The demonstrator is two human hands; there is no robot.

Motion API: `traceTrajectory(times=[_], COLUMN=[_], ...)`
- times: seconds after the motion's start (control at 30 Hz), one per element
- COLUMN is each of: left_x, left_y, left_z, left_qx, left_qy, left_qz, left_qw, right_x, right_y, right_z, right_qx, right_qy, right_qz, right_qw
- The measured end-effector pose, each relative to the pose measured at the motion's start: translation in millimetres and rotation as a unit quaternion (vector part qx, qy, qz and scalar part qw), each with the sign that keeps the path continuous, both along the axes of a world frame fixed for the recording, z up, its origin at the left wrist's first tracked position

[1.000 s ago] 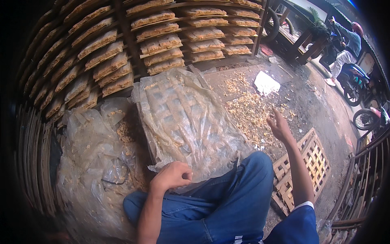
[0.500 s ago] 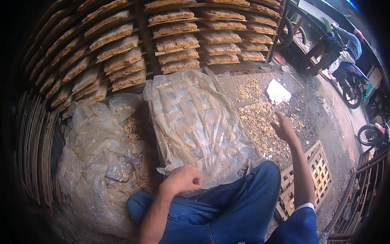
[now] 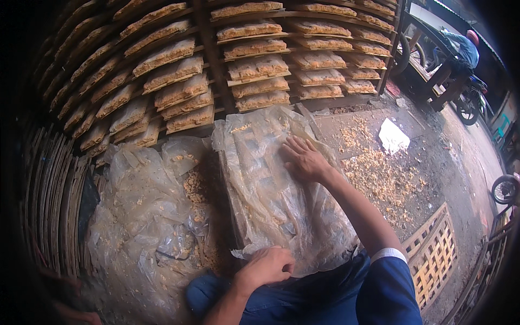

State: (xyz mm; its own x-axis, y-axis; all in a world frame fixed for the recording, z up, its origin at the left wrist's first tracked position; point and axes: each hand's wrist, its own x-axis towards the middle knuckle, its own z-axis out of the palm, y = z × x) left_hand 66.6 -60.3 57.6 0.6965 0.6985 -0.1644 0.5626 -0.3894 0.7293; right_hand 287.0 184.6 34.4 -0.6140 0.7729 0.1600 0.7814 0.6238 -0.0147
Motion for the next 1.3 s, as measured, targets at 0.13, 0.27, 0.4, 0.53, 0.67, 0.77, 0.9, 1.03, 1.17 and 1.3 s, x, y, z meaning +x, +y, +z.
traceTrajectory(times=[0.13, 0.27, 0.4, 0.53, 0.67, 0.77, 0.9, 1.03, 1.17, 1.3], left_x=[-0.4, -0.8, -1.4, -6.7, -4.2, 3.4, 6.4, -24.8, -66.8, -70.8], left_y=[-4.2, -16.8, -17.1, -18.4, -25.8, -28.2, -26.8, -8.6, 24.5, 24.3], left_z=[-0.2, 2.0, 17.5, 30.3, 31.1, 30.8, 29.1, 42.4, 5.7, -10.8], left_qx=[0.032, 0.028, 0.01, 0.011, 0.004, 0.02, 0.02, -0.051, 0.195, 0.042], left_qy=[-0.023, -0.038, -0.075, -0.066, -0.037, -0.034, -0.049, -0.125, -0.034, 0.04], left_qz=[-0.001, -0.004, -0.033, -0.036, -0.058, -0.072, -0.075, -0.014, 0.389, 0.428], left_qw=[0.999, 0.999, 0.997, 0.997, 0.998, 0.997, 0.996, 0.991, 0.9, 0.902], right_x=[15.3, 35.8, 82.7, 120.4, 122.3, 128.9, 127.7, 106.3, 113.6, 112.5], right_y=[6.5, -16.3, -46.7, -84.0, -115.2, -123.0, -137.4, -156.8, -160.3, -151.3], right_z=[3.3, 18.3, 27.9, 20.7, 33.2, 34.7, 30.7, 45.1, 36.7, 35.7], right_qx=[0.001, 0.041, -0.086, -0.187, -0.2, -0.168, -0.13, -0.134, -0.147, -0.157], right_qy=[0.056, 0.126, 0.176, 0.181, 0.163, 0.15, 0.182, 0.184, 0.19, 0.181], right_qz=[-0.058, -0.145, -0.319, -0.336, -0.331, -0.346, -0.35, -0.38, -0.364, -0.356], right_qw=[0.997, 0.98, 0.927, 0.905, 0.908, 0.911, 0.91, 0.897, 0.9, 0.903])
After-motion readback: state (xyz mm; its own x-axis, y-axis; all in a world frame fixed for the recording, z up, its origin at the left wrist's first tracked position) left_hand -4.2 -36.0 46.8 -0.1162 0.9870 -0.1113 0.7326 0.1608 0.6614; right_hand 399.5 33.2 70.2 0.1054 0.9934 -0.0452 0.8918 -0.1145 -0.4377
